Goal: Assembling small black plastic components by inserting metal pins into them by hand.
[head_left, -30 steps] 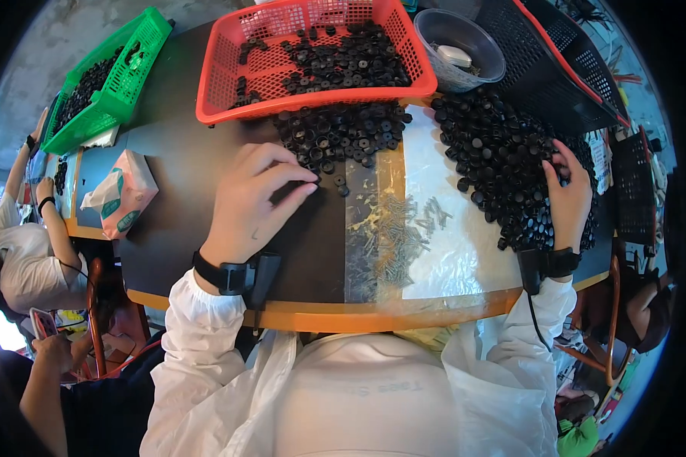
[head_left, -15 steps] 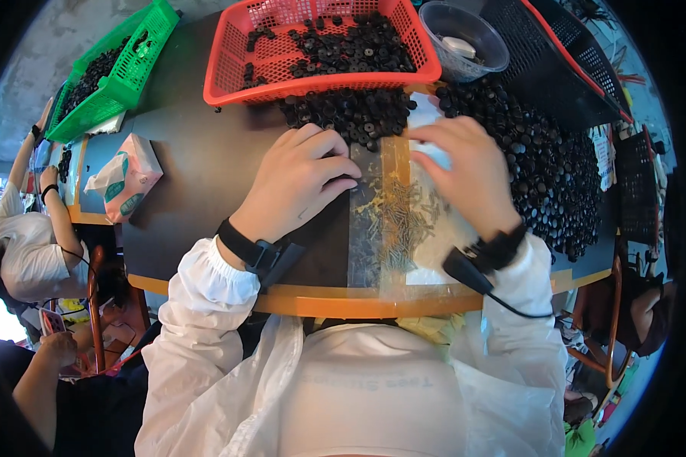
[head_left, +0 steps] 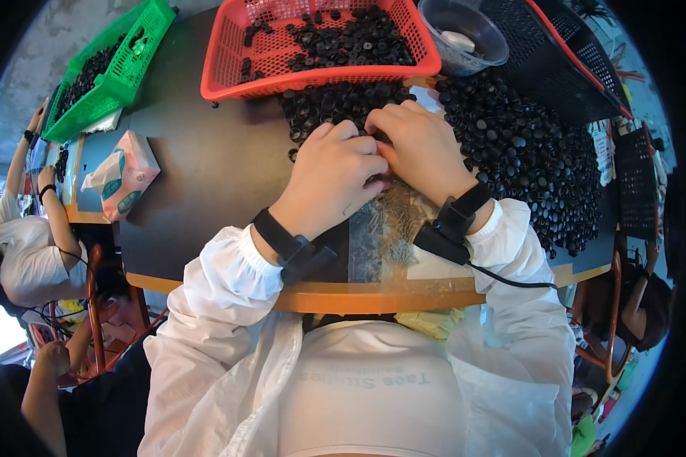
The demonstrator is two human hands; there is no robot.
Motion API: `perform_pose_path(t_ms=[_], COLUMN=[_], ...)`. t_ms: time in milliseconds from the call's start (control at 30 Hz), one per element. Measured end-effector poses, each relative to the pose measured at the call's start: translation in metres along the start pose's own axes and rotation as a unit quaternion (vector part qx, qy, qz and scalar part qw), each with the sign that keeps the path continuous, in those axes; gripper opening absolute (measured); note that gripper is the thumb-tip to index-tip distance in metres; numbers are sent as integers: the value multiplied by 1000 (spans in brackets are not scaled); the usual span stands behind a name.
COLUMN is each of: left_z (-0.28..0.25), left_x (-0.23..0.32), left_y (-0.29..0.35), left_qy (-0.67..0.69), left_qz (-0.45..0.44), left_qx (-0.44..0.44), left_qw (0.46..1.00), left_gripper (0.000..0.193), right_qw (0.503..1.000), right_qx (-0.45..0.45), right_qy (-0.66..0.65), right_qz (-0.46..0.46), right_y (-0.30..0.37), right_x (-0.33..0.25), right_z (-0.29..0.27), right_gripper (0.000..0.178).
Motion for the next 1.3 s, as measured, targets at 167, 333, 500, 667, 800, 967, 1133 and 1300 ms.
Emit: perform_pose_path(t_ms=[167,333,500,667,800,967,1133,1300], left_z=[4,4,-7,-11,-12,-13,-9,-8], left_x=[0,-2,-15,-12,-7,-6,-2,-10], left_y=[2,4,9,9,6,5,10,16], left_qy=[6,-2,218,255,226,178,170,303], left_qz=[-4,-14,-139,-107,-65,-21,-16,-116], left_qx=[5,8,94,145,130,147,124,144], left_qw=[1000,1000,961,950,963,973,977,935], left_gripper=[12,14,13,15,16,18,20,36], right_qw=[999,987,853,762,749,776,927,815], right_qx=[15,22,11,15,10,24,46,40], right_qy=[-51,-153,-488,-610,-634,-601,-355,-548], right_qz=[9,42,184,216,193,191,116,184], right_y=[5,17,41,48,48,48,46,51], right_x=[2,8,17,13,9,6,-2,2], right_z=[-7,-20,-14,-5,-3,-7,-20,-6], right_gripper=[23,22,21,21,23,22,21,21])
Point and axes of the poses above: each hand's wrist, its own y-axis away from the middle knuckle, its own z-axis out of the palm, x = y × z, the point moved 4 cm from there along -y, towards the middle knuckle, and after that the axes turned 6 degrees about -x, right-handed, at the moved point
